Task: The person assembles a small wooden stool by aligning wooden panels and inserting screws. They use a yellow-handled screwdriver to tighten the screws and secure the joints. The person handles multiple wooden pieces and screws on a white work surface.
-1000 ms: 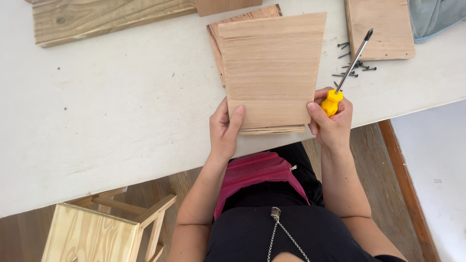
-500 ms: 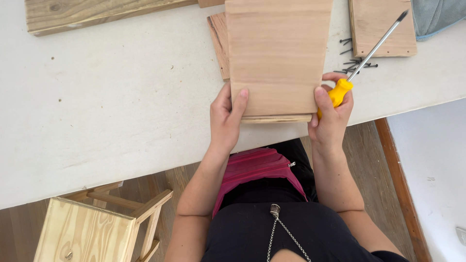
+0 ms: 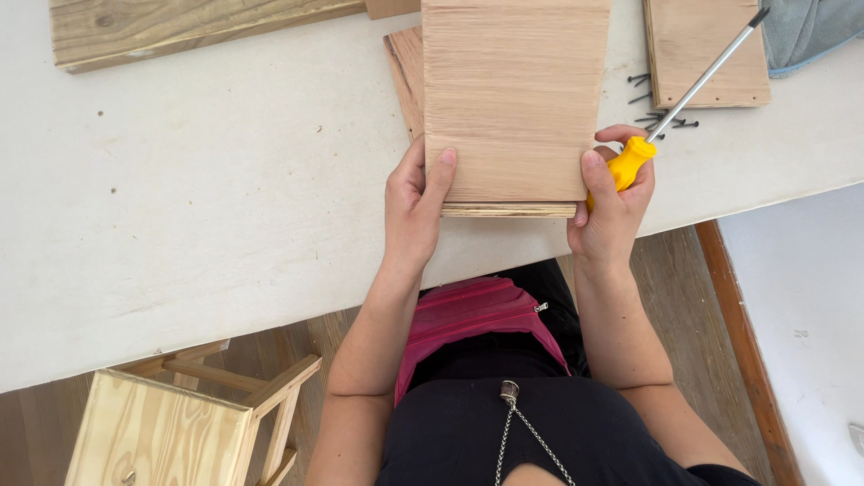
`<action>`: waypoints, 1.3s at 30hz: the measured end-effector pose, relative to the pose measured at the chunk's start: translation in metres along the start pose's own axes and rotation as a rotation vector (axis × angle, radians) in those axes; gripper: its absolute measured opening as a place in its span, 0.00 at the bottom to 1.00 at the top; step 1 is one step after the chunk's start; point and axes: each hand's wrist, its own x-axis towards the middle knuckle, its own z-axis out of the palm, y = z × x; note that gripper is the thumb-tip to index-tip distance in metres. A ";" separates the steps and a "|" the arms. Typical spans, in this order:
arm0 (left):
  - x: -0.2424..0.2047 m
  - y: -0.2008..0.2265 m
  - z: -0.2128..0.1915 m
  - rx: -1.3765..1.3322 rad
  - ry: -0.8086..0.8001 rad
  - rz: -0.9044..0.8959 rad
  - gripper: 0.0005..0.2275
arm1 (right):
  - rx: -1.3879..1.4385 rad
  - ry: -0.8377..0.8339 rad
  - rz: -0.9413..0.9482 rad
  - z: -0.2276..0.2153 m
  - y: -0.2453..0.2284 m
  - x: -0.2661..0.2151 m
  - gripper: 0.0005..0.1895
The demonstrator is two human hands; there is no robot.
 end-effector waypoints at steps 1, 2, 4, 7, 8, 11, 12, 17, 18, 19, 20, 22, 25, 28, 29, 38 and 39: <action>0.000 0.000 0.000 0.000 -0.011 -0.002 0.20 | 0.003 -0.016 -0.022 0.000 0.001 0.000 0.17; -0.001 0.001 -0.001 0.000 -0.021 -0.004 0.20 | 0.005 -0.031 -0.045 0.000 0.001 0.000 0.18; -0.003 0.005 0.000 -0.010 -0.026 -0.010 0.20 | 0.011 -0.048 -0.093 0.000 0.003 -0.005 0.18; -0.008 0.002 0.000 -0.013 -0.019 -0.023 0.19 | 0.028 -0.052 -0.140 0.001 0.004 -0.009 0.20; -0.011 0.000 0.000 -0.006 -0.009 -0.025 0.19 | 0.040 -0.039 -0.142 0.000 0.004 -0.011 0.22; -0.018 -0.001 0.001 0.015 -0.010 -0.047 0.20 | 0.040 -0.050 -0.141 -0.008 0.009 -0.013 0.22; -0.018 -0.001 0.001 0.014 -0.010 -0.049 0.20 | 0.039 -0.049 -0.140 -0.009 0.010 -0.013 0.22; -0.020 -0.004 0.000 0.040 -0.014 -0.049 0.20 | 0.043 -0.057 -0.150 -0.010 0.011 -0.013 0.21; -0.020 -0.003 0.000 0.040 -0.013 -0.050 0.20 | 0.043 -0.057 -0.148 -0.009 0.011 -0.014 0.21; -0.019 -0.003 0.000 0.044 -0.014 -0.053 0.21 | 0.052 -0.058 -0.157 -0.008 0.011 -0.013 0.21; -0.018 -0.002 0.000 0.048 -0.016 -0.055 0.21 | 0.061 -0.060 -0.167 -0.007 0.011 -0.013 0.21; -0.018 -0.002 0.000 0.050 -0.014 -0.055 0.21 | 0.059 -0.054 -0.162 -0.008 0.012 -0.012 0.22; -0.019 -0.002 0.000 0.051 -0.012 -0.055 0.22 | 0.050 -0.050 -0.147 -0.009 0.012 -0.012 0.21; -0.018 -0.003 -0.001 0.053 -0.009 -0.051 0.21 | 0.037 -0.052 -0.121 -0.008 0.009 -0.011 0.21; -0.018 -0.003 -0.001 0.055 -0.009 -0.047 0.21 | 0.029 -0.049 -0.107 -0.008 0.008 -0.011 0.20; -0.015 -0.001 0.000 0.063 -0.007 -0.073 0.22 | 0.051 -0.046 -0.100 -0.007 0.008 -0.009 0.19; -0.014 -0.002 0.000 0.063 -0.009 -0.073 0.22 | 0.050 -0.044 -0.101 -0.006 0.007 -0.008 0.19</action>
